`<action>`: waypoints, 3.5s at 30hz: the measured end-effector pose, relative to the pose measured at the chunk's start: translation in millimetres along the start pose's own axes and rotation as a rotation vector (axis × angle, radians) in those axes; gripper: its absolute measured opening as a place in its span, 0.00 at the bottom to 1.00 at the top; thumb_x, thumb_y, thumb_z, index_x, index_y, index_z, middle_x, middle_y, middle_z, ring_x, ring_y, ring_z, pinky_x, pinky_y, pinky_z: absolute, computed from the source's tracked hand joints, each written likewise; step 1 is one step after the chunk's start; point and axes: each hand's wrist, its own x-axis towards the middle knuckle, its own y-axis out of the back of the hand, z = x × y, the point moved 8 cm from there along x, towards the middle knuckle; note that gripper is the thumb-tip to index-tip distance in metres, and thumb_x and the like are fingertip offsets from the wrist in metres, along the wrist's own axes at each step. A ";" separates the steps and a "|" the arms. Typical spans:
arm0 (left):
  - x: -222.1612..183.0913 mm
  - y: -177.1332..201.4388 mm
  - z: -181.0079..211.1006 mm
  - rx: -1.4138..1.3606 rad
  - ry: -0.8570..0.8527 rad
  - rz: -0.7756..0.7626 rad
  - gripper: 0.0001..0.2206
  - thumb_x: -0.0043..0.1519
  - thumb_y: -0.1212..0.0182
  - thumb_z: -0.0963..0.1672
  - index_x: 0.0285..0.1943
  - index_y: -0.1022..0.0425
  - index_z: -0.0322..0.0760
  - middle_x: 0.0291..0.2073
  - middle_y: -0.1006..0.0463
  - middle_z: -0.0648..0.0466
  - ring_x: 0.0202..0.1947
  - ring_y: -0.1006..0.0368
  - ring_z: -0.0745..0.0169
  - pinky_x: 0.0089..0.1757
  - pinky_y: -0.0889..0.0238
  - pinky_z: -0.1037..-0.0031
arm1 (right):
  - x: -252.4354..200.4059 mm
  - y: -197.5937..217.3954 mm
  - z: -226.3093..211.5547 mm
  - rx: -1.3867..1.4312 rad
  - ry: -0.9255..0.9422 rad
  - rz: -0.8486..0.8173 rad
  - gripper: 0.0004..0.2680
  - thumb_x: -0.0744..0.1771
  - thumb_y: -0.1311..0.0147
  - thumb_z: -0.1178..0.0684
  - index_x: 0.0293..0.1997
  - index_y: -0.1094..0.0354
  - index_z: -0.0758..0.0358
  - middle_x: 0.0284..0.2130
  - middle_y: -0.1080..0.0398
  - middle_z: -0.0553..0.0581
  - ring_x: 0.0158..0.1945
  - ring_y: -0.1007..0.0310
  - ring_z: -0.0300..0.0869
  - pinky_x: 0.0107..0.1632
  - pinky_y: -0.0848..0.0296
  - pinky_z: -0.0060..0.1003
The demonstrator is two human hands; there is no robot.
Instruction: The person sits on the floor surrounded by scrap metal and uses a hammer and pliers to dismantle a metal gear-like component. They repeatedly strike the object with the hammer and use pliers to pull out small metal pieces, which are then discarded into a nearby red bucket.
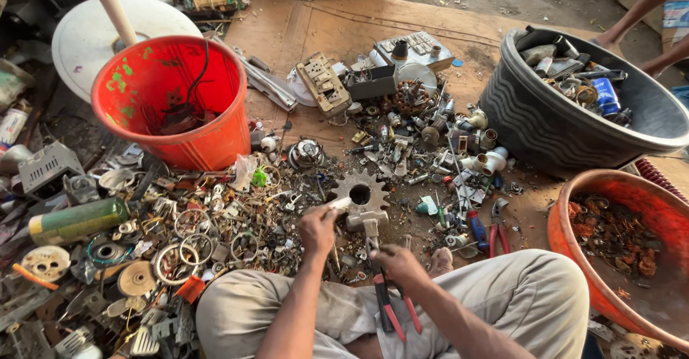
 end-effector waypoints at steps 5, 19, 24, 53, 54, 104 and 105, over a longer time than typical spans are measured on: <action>15.0 -30.4 -7.6 0.293 -0.199 0.055 0.06 0.59 0.32 0.43 0.40 0.15 0.37 0.37 0.21 0.47 0.32 0.26 0.60 0.30 0.30 0.72 | 14.8 -7.8 11.4 0.045 -0.002 -0.082 0.13 0.66 0.38 0.47 0.45 0.29 0.69 0.28 0.31 0.56 0.27 0.34 0.38 0.28 0.31 0.34; 13.1 -26.8 -22.2 0.318 -0.078 0.055 0.10 0.60 0.33 0.44 0.46 0.17 0.34 0.43 0.18 0.43 0.34 0.20 0.54 0.33 0.25 0.69 | 12.0 -23.4 22.5 0.570 -0.248 -0.413 0.12 0.69 0.44 0.46 0.43 0.31 0.68 0.31 0.26 0.64 0.28 0.22 0.50 0.32 0.19 0.44; 15.4 -33.1 -31.6 0.271 -0.020 -0.006 0.11 0.62 0.36 0.44 0.48 0.18 0.32 0.42 0.17 0.43 0.34 0.20 0.53 0.32 0.24 0.68 | 25.5 -28.2 30.2 0.713 -0.331 -0.307 0.16 0.67 0.48 0.39 0.44 0.35 0.66 0.25 0.30 0.60 0.23 0.22 0.48 0.25 0.23 0.40; 8.2 -51.8 -7.3 0.441 -0.355 -0.045 0.15 0.70 0.57 0.40 0.32 0.26 0.33 0.22 0.23 0.46 0.17 0.27 0.60 0.16 0.36 0.70 | 14.0 5.4 -82.2 -0.484 0.443 0.253 0.16 0.68 0.50 0.40 0.54 0.35 0.60 0.31 0.24 0.65 0.34 0.22 0.55 0.39 0.27 0.51; 4.5 -48.5 -4.0 0.413 -0.413 0.007 0.13 0.68 0.56 0.40 0.33 0.26 0.32 0.23 0.23 0.45 0.17 0.27 0.59 0.17 0.35 0.71 | 8.7 6.5 -82.6 -0.437 0.490 0.274 0.16 0.67 0.50 0.41 0.54 0.35 0.60 0.31 0.24 0.65 0.34 0.21 0.55 0.38 0.26 0.50; -6.4 -47.5 8.8 0.498 -0.478 -0.012 0.09 0.67 0.54 0.37 0.40 0.26 0.27 0.28 0.20 0.38 0.23 0.20 0.50 0.22 0.25 0.67 | 11.1 7.0 -75.2 -0.421 0.375 0.241 0.15 0.69 0.52 0.40 0.53 0.33 0.61 0.30 0.23 0.63 0.34 0.20 0.53 0.39 0.25 0.49; -7.6 -44.5 12.4 0.513 -0.505 0.014 0.09 0.64 0.53 0.37 0.38 0.26 0.28 0.28 0.20 0.39 0.24 0.20 0.49 0.24 0.25 0.66 | 7.7 8.3 -77.8 -0.386 0.393 0.255 0.16 0.68 0.52 0.40 0.55 0.34 0.60 0.29 0.22 0.62 0.33 0.20 0.53 0.38 0.25 0.49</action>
